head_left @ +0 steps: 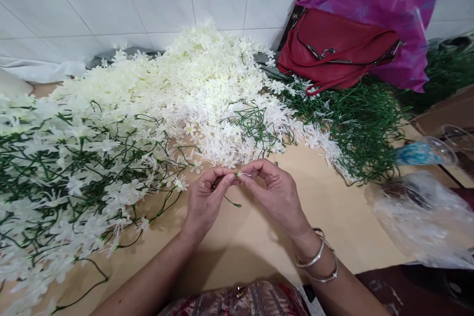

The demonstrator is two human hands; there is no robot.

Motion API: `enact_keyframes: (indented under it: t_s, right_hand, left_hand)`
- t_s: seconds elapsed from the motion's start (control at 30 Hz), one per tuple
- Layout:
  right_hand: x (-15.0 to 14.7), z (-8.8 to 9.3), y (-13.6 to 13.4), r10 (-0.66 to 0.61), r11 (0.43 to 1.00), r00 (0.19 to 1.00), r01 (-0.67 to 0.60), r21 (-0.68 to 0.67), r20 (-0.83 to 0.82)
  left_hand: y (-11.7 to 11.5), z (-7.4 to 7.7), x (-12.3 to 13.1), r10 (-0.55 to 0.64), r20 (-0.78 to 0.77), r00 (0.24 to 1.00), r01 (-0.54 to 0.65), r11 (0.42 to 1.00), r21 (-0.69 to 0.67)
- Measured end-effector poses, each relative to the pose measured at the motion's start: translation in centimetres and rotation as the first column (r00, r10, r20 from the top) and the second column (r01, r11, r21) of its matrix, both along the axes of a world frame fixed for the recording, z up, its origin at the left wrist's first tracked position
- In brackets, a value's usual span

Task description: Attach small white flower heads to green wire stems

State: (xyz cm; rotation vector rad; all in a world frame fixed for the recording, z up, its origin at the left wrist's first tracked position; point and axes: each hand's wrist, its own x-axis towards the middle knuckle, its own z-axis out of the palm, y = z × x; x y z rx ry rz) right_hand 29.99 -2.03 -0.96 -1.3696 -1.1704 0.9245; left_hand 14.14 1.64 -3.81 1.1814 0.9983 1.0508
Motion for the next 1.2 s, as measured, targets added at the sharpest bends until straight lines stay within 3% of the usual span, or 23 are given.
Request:
enact_keyframes:
  t_s: [0.17,0.4,0.7,0.93,1.2]
  right_hand:
    - [0.1,-0.6,-0.1,0.046,0.999,0.998,-0.046,-0.006,-0.036]
    - [-0.4,-1.1,-0.1,0.027,0.994,0.998,-0.033,0.105,0.055]
    - [-0.7,-1.9,0.6,0.030,0.998,0.982,-0.040,-0.050,-0.189]
    - [-0.1,-1.3,0.4,0.040,0.997,0.966,-0.055,-0.052,-0.257]
    - [0.0,-1.6,0.2,0.023,0.999,0.999,-0.022,0.045,-0.030]
  left_hand:
    - [-0.1,0.1,0.0,0.001,0.020,1.000,-0.001,1.000,0.010]
    - [-0.2,0.1,0.0,0.003,0.018,1.000,-0.004,1.000,0.026]
    - [0.1,0.0,0.0,0.007,-0.032,0.999,-0.005,0.998,0.066]
    - [-0.2,-0.2,-0.2,-0.003,0.021,1.000,0.001,0.999,0.050]
    - [-0.3,-0.3,-0.2,-0.004,-0.076,0.997,0.012,0.994,0.107]
